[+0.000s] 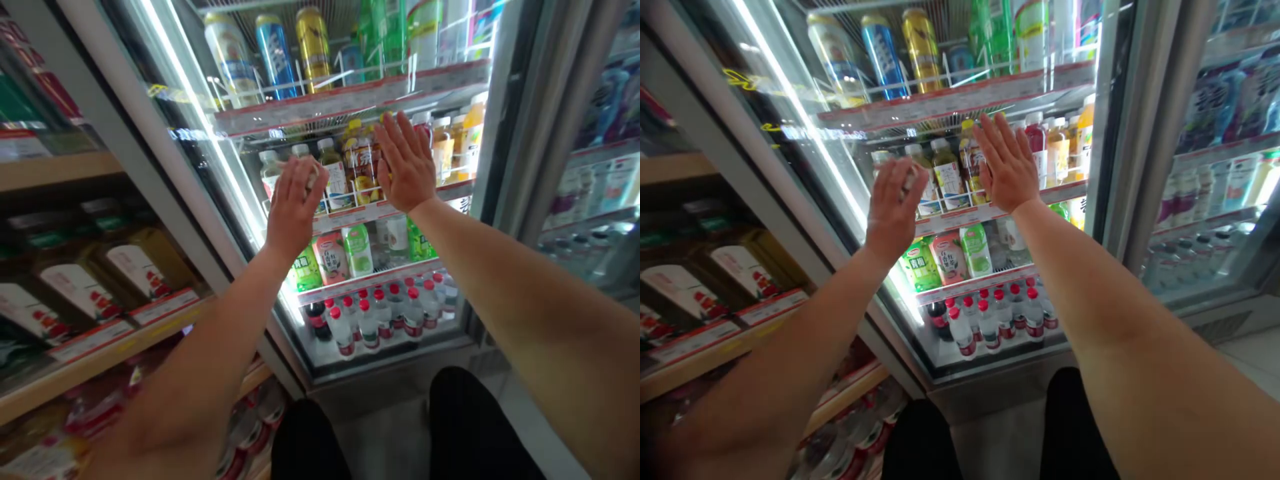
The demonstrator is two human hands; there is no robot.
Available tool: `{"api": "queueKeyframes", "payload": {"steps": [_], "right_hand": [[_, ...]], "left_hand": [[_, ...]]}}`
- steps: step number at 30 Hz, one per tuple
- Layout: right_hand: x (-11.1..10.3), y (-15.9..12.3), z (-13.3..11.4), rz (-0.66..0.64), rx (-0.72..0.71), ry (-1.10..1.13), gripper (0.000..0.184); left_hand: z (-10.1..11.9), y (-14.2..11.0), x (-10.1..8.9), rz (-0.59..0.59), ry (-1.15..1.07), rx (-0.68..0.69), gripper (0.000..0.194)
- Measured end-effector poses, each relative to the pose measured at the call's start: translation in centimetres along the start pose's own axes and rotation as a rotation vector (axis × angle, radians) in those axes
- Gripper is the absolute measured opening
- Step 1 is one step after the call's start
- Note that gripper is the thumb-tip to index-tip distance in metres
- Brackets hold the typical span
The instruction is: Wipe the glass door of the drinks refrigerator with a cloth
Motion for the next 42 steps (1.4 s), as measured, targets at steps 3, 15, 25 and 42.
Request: {"api": "queueKeyframes", "payload": {"steps": [3,15,25,42], "right_hand": [[0.1,0.0,0.1,0.002,0.012,0.017,0.063],[-0.2,0.0,0.0,-0.022,0.041,0.053,0.063],[-0.2,0.0,-0.1,-0.039,0.032,0.037,0.064],[-0.2,0.0,-0.2,-0.047,0.031,0.036,0.063]], "left_hand": [[1.9,-0.7,0.8,-0.082,-0.060,0.108,0.054],[1.8,-1.8,1.4,-0.139,-0.113,0.014,0.054],[-2.8,0.8,-0.6,-0.020,0.007,-0.107,0.050],[3.0,0.3,1.2,-0.090,-0.076,0.186,0.051]]}}
Point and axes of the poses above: each hand's wrist, its own y-axis towards the middle knuckle, its own x-axis out of the palm, z = x × y, the point moved 9 cm from there along y, towards the middle knuckle, and after that the axes turned 6 degrees about x, right-handed, at the moved point
